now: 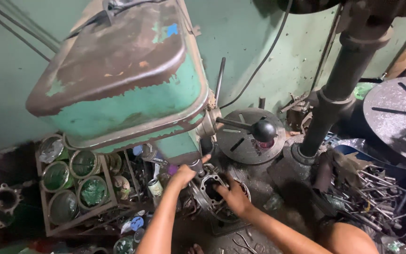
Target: The person works on a small engine cylinder head at a bench drill press, holding and repositioning the part under the rotating tool, then wipes the part with a rag and sets it on the workbench.
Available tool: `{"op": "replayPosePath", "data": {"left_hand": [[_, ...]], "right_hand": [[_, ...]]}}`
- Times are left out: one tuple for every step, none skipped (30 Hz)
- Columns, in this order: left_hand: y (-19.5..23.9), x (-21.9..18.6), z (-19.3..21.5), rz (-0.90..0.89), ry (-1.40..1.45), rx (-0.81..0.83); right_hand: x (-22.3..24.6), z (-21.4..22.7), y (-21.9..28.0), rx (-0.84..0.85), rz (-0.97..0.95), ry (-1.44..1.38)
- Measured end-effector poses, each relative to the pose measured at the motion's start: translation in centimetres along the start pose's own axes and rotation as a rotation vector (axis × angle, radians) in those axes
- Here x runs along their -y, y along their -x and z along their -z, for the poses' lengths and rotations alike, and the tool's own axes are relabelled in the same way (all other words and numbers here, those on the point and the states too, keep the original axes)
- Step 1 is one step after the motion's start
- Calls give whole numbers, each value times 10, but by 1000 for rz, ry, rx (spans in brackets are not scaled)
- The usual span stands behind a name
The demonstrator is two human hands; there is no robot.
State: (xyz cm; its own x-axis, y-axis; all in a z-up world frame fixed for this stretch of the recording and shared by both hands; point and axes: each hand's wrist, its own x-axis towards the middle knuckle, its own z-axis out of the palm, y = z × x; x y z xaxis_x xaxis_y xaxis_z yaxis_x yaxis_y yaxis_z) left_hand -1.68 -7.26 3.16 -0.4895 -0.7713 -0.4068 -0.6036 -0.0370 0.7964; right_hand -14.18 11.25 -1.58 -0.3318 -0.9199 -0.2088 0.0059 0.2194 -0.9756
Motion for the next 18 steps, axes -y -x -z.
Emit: {"op": "replayPosePath", "data": {"left_hand": [[0, -1, -1, -2, 3, -1], [1, -2, -1, 12, -50, 6], [2, -3, -2, 27, -104, 14], [2, -1, -3, 24, -103, 11], [2, 1, -3, -12, -122, -37], [1, 3, -3, -48, -144, -82], [3, 2, -2, -51, -147, -84], [4, 1, -2, -40, -65, -77], [5, 1, -2, -29, 17, -71], [8, -2, -2, -26, 15, -68], [10, -5, -1, -36, 32, -53], [14, -6, 0, -43, 51, -40], [12, -2, -2, -37, 52, -38], [7, -3, -2, -23, 55, -37], [2, -4, -3, -9, 58, -37], [1, -1, -3, -8, 60, -37], [0, 1, -3, -25, 1, -42], [-1, 4, -3, -43, -59, -48]], "right_hand": [[-5, -1, 0, 0, 2, 4], [-10, -3, 2, -30, 49, 47], [-15, -5, 3, -60, 96, 90], [-7, -3, 3, -61, 100, 91], [1, -1, 2, -15, 64, 28], [8, 0, 2, 30, 28, -39], [19, 5, 2, 28, 31, -41], [29, 10, 3, 48, -6, 57], [38, 15, 3, 67, -44, 154], [41, 16, 4, 67, -48, 152], [44, 16, 5, 53, -65, 138], [46, 16, 7, 42, -84, 127], [22, 8, 4, 44, -90, 127], [2, 4, -2, 20, -2, 67], [-17, -1, -9, -4, 87, 8], [-14, -3, -5, -3, 86, 9], [-10, -4, 0, -27, 104, 40], [-6, -5, 4, -52, 123, 70]]}}
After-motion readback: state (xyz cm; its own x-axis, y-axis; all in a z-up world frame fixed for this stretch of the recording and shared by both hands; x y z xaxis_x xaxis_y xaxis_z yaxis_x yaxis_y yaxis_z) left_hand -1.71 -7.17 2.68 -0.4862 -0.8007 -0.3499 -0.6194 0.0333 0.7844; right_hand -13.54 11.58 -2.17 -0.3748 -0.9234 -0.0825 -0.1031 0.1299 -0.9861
